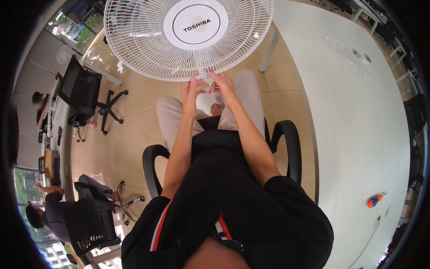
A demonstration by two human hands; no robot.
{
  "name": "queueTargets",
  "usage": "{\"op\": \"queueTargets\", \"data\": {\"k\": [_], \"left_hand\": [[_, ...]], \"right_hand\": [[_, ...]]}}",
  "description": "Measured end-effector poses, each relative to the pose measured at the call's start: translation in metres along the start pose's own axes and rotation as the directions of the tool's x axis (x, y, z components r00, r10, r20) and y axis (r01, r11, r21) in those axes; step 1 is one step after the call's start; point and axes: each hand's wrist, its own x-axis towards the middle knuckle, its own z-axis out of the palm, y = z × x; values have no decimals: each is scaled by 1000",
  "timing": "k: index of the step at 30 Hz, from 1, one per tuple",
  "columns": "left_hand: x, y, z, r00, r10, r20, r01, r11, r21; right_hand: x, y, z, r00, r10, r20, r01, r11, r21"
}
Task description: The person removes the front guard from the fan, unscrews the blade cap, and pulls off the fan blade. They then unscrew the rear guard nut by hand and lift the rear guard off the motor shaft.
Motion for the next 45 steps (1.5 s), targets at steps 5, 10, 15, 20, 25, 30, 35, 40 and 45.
{"op": "queueTargets", "data": {"k": [5,10,15,20,25,30,35,40,45], "left_hand": [[-5,10,8,1000,-16,19,19,991,-136],[-4,0,11,998,-58,-9,51,932,-359],[-5,-1,14,998,-67,-6,57,892,-448],[-1,-8,10,999,-44,3,42,914,-403],[2,-10,11,998,-23,-62,0,937,-349],[-1,5,18,992,-23,-121,-28,916,-400],[0,13,21,992,-29,-120,-19,924,-382],[1,13,21,994,-14,-112,-30,922,-385],[1,14,21,992,-24,-121,-23,926,-378]], "right_hand": [[-1,-5,7,1000,4,-7,-3,991,134],[-5,-6,9,999,31,18,-34,980,198],[-2,6,7,1000,25,3,-25,967,252],[2,11,6,999,-23,-37,29,987,158],[1,11,17,990,-87,-110,95,993,71],[0,9,24,978,-146,-151,149,989,9],[-3,2,31,968,-142,-206,143,990,-7],[-2,6,30,965,-125,-230,123,992,-23],[-6,2,34,963,-139,-231,137,990,-25]]}}
